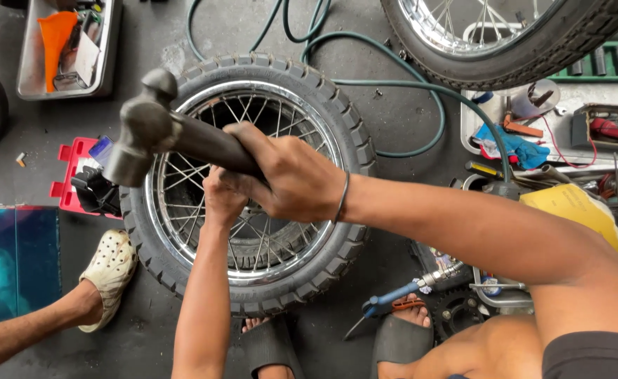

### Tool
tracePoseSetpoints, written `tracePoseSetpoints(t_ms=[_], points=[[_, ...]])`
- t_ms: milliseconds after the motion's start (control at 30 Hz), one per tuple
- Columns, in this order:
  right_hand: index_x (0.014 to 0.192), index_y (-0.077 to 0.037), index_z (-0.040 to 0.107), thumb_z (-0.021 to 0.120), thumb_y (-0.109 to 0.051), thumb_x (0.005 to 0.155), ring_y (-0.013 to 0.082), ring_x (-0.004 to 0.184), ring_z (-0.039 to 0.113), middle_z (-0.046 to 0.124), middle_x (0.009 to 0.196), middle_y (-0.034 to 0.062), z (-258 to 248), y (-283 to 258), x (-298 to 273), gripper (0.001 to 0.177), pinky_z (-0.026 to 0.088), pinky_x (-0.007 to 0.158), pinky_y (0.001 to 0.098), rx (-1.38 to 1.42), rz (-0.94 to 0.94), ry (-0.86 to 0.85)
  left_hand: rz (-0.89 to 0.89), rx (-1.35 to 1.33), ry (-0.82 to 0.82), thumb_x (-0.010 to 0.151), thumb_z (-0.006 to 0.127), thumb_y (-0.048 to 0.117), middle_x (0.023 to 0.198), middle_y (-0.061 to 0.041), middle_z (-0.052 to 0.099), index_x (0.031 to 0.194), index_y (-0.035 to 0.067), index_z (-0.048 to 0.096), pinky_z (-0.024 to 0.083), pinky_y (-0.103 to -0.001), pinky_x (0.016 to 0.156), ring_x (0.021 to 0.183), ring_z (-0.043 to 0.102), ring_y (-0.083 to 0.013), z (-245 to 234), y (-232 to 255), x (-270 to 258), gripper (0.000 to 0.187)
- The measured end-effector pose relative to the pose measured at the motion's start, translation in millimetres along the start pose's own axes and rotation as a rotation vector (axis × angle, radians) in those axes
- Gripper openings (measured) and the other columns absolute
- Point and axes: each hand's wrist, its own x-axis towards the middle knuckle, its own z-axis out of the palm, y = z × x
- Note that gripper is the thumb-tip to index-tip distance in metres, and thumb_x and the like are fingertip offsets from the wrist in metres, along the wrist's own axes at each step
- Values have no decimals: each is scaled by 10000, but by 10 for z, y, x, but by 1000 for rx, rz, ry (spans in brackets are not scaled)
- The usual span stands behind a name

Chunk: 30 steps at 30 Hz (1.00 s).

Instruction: Seating hub components with a hammer and socket, then installing the rear sprocket on a motorcycle wheel.

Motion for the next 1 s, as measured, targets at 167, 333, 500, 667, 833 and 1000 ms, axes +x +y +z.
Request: tracePoseSetpoints(t_ms=[167, 333, 500, 667, 833, 1000], points=[[1371, -76, 463, 558, -372, 1097, 566, 997, 800, 786, 1081, 326, 513, 969, -365, 414, 647, 840, 671, -262, 329, -276, -20, -30, -20, 820, 919, 48, 1067, -164, 751, 1118, 47, 789, 636, -555, 843, 980, 765, -496, 29, -152, -87, 325], [1335, -59, 514, 570, -458, 1068, 549, 1034, 805, 779, 1083, 318, 533, 1025, -374, 483, 649, 891, 626, -407, 426, -457, -77, -77, -14, 827, 956, 38, 1075, -236, 760, 1167, -10, 762, 613, -617, 885, 1022, 755, -549, 16, 31, -107, 395], [1332, -10, 577, 631, -346, 1068, 604, 1074, 767, 778, 1092, 399, 187, 800, -323, 430, 609, 893, 681, -99, 475, -163, -164, -173, 56, 808, 1005, 67, 952, -190, 816, 1142, 49, 784, 639, -535, 787, 983, 818, -405, -30, 3, -16, 401], [1297, -26, 642, 631, -495, 1071, 556, 1075, 767, 781, 1044, 345, 39, 1124, -363, 521, 583, 905, 632, -50, 660, -9, -154, -462, 215, 921, 934, -21, 1047, -128, 822, 1163, 48, 780, 624, -397, 994, 1026, 801, -206, -227, -59, 116, 294], [1170, -52, 665, 608, -523, 1067, 313, 607, 797, 732, 613, 111, 23, 1553, -539, 486, 648, 720, 461, -57, 804, 58, -76, -396, 109, 829, 1017, 16, 1059, -168, 835, 1200, 3, 803, 597, -384, 1030, 1050, 819, -257, -52, -201, 31, 429], [1212, 16, 671, 637, -433, 1072, 343, 573, 787, 743, 675, 216, 5, 1609, -584, 472, 636, 629, 479, -67, 788, 47, -14, -102, 23, 837, 1011, 128, 1068, -109, 820, 1166, 95, 813, 610, -463, 977, 1004, 813, -364, 92, -115, -49, 386]])
